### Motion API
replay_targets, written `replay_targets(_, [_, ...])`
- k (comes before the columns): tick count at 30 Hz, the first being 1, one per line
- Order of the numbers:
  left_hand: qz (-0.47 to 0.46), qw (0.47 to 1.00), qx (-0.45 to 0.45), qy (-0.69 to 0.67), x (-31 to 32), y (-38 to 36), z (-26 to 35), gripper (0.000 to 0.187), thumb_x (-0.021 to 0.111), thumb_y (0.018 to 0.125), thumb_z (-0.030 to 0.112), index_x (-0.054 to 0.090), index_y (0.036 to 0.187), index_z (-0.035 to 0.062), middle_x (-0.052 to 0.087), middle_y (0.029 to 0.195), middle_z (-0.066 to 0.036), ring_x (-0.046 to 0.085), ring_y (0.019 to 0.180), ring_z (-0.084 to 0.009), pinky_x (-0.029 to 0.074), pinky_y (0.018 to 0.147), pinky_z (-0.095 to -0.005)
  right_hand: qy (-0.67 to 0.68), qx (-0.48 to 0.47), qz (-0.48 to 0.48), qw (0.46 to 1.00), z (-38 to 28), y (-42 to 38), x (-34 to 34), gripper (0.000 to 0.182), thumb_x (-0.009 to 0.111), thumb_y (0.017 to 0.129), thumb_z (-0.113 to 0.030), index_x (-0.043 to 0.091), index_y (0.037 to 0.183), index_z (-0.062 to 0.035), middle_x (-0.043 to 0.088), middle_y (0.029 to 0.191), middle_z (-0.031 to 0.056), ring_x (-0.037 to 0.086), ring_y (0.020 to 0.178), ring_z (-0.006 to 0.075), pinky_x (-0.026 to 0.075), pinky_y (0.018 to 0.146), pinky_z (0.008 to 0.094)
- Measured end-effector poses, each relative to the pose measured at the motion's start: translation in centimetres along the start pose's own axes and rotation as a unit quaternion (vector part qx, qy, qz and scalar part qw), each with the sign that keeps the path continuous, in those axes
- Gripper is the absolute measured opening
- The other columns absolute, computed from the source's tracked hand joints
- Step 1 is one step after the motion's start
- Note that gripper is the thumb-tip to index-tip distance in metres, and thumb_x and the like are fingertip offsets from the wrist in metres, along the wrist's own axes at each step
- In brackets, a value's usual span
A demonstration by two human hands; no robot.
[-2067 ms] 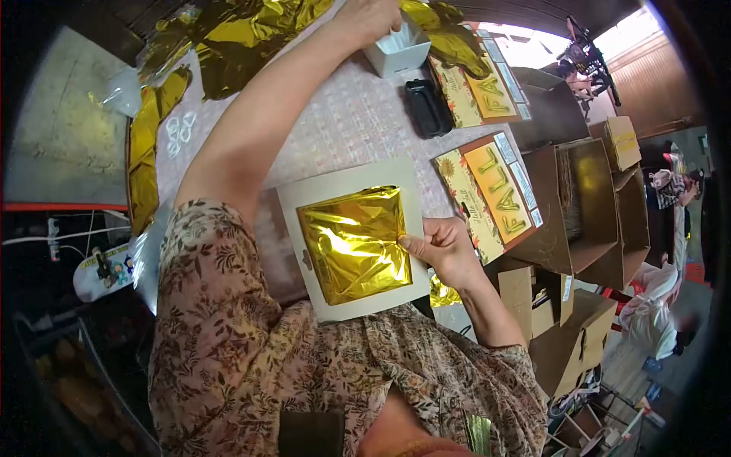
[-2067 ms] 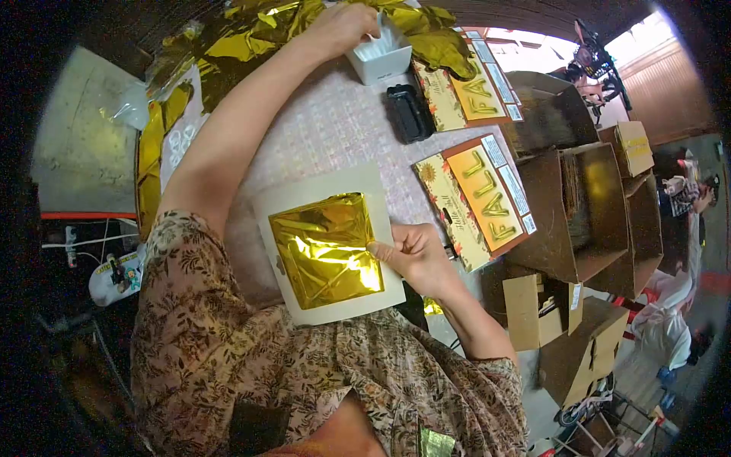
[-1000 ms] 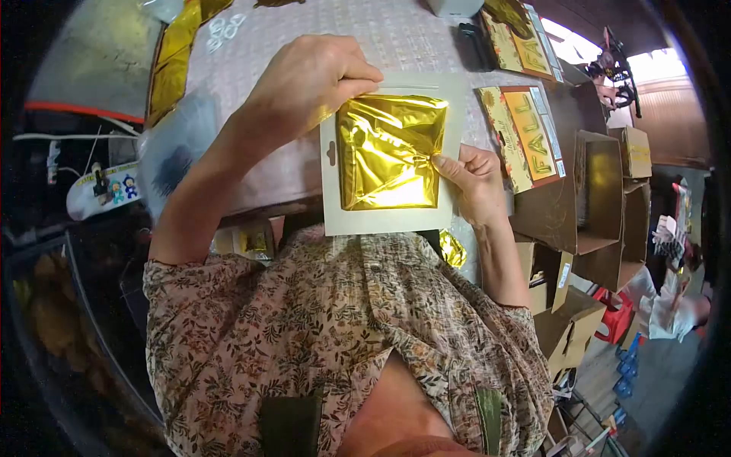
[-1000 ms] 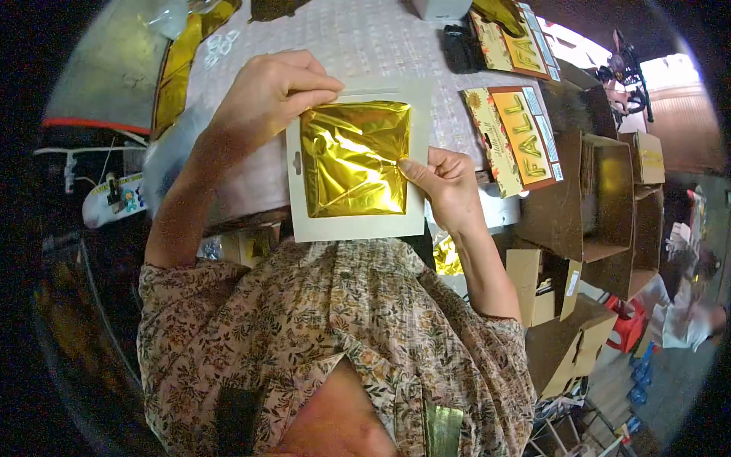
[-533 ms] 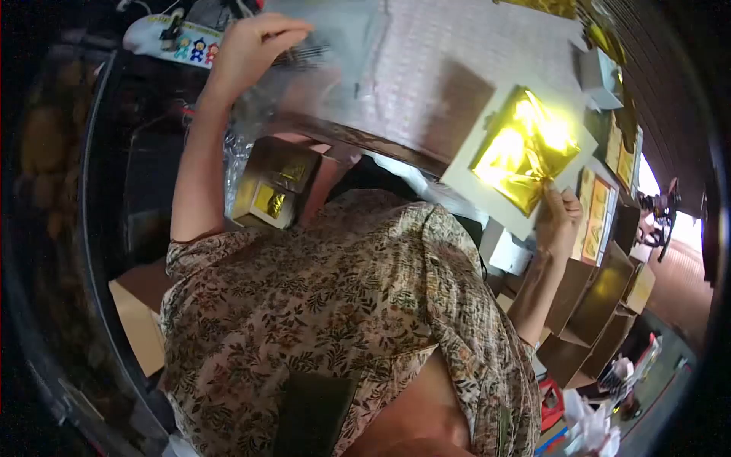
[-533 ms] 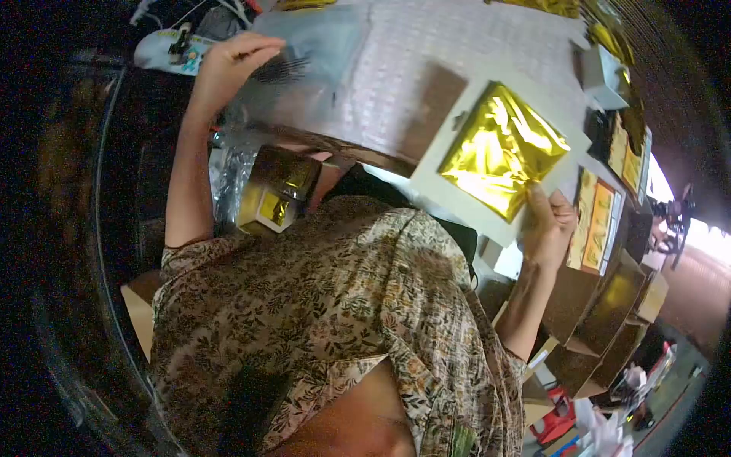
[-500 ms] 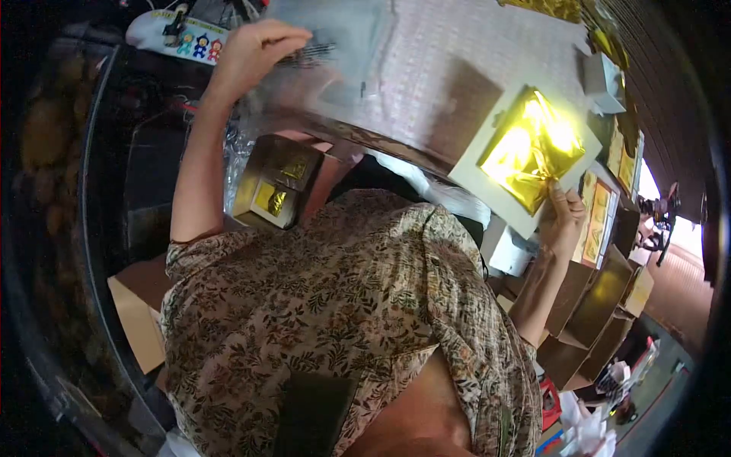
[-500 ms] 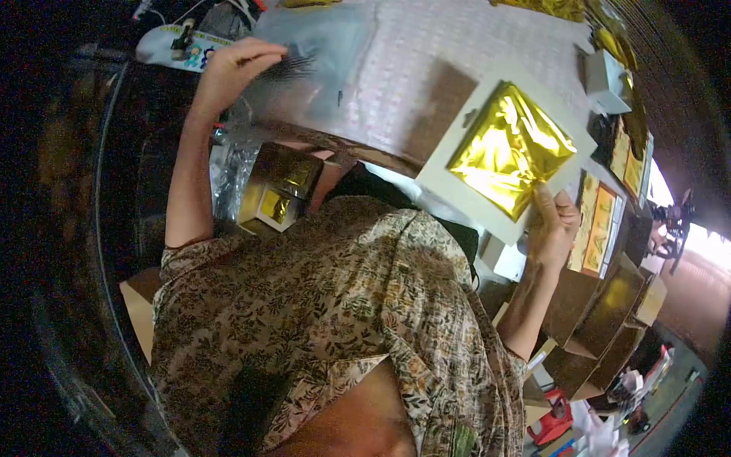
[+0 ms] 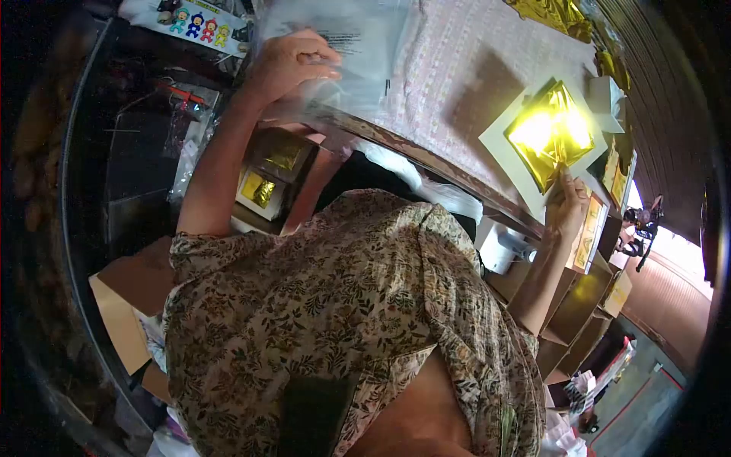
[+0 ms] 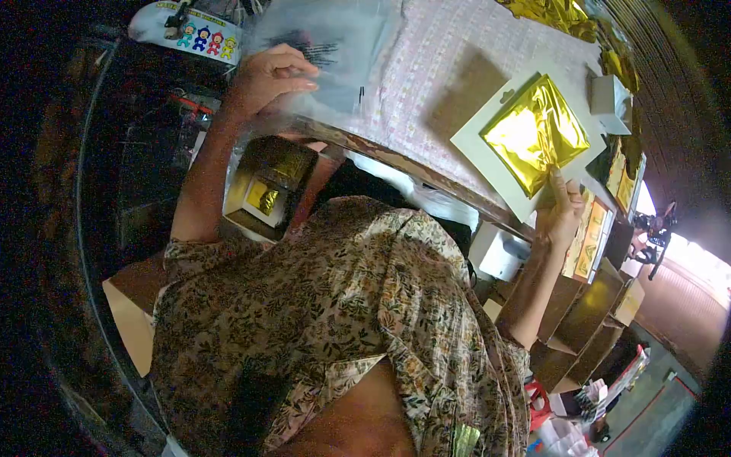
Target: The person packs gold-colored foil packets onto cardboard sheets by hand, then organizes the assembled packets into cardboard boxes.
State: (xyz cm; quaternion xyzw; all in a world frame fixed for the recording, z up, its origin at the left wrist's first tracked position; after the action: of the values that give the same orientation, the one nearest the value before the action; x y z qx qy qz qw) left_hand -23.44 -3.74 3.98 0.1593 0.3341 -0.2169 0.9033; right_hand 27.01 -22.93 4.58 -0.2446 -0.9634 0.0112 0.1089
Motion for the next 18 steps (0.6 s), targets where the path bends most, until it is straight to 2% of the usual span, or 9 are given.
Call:
replay_targets(1, [-0.003,1.0,-0.013,-0.01,0.2,0.0,-0.3,0.02,0.085,0.084,0.017,0.08,0.102,0.011,0.069,0.101,0.001,0.065,0.083,-0.0119,0.054,0.077,-0.0272,-0.001,0.001,-0.001,1.0,0.4,0.4,-0.4,0.012,0.063,0.101,-0.001,0.071,0.106,0.0052,0.073,0.099,0.0079,0.066,0.086,0.011,0.052,0.078,0.0212])
replay_targets(3, [0.002,1.0,-0.005,-0.016,0.3,0.0,-0.5,0.019,0.084,0.085,0.017,0.08,0.102,0.0105,0.07,0.101,0.0,0.066,0.085,-0.012,0.054,0.077,-0.0274,0.031,0.014,-0.075,0.997,1.2,1.0,-0.6,0.015,0.065,0.099,-0.001,0.072,0.111,0.005,0.074,0.106,0.0089,0.068,0.093,0.0131,0.053,0.087,0.0239])
replay_targets(6, [0.011,1.0,-0.001,-0.019,0.3,0.0,-0.1,0.016,0.081,0.088,0.017,0.08,0.102,0.0094,0.072,0.1,-0.002,0.068,0.087,-0.0119,0.054,0.078,-0.0273,0.02,0.014,-0.062,0.998,0.4,0.2,1.9,0.015,0.065,0.099,-0.002,0.072,0.11,0.0055,0.075,0.104,0.0099,0.069,0.091,0.0133,0.053,0.085,0.0238])
replay_targets(10, [0.002,1.0,-0.018,-0.001,0.0,0.2,0.7,0.015,0.076,0.092,0.016,0.079,0.103,0.0062,0.073,0.097,-0.006,0.07,0.092,-0.0144,0.055,0.083,-0.0287,0.009,0.016,-0.079,0.997,1.2,0.4,1.5,0.014,0.065,0.099,-0.002,0.072,0.109,0.0056,0.076,0.105,0.0118,0.069,0.091,0.0132,0.052,0.083,0.0233])
replay_targets(14, [-0.03,0.999,-0.013,-0.015,-0.8,1.3,0.0,0.016,0.075,0.093,0.016,0.078,0.104,0.0034,0.074,0.099,-0.006,0.07,0.094,-0.0151,0.054,0.085,-0.0298,0.03,0.033,-0.078,0.996,1.8,0.7,0.6,0.014,0.066,0.098,0.0,0.072,0.109,0.0062,0.075,0.106,0.0128,0.07,0.092,0.0152,0.056,0.088,0.024])
replay_targets(16, [-0.073,0.994,-0.073,-0.021,-0.9,2.1,-0.7,0.02,0.074,0.095,0.018,0.078,0.104,0.001,0.075,0.1,-0.005,0.069,0.096,-0.0138,0.053,0.086,-0.03,0.027,0.026,-0.068,0.997,1.3,0.2,1.0,0.014,0.065,0.098,0.0,0.072,0.109,0.0057,0.075,0.107,0.0136,0.071,0.094,0.0159,0.057,0.088,0.0248])
replay_targets(18, [-0.044,0.995,-0.086,-0.031,-2.3,3.1,0.0,0.021,0.075,0.094,0.019,0.078,0.105,0.0009,0.075,0.101,-0.004,0.068,0.097,-0.0126,0.053,0.086,-0.0298,0.033,0.011,-0.028,0.999,0.7,-0.1,1.0,0.013,0.066,0.099,-0.003,0.073,0.106,0.0052,0.076,0.103,0.0105,0.069,0.087,0.0127,0.052,0.08,0.0241])
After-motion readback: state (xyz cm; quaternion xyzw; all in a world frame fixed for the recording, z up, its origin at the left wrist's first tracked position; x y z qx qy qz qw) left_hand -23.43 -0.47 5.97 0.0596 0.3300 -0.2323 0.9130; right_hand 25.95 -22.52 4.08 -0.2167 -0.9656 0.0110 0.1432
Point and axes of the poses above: each hand's wrist, its own y-axis towards the middle knuckle, its own x-axis out of the palm, z = x × y, the point moved 7 cm from there along y, towards the middle knuckle
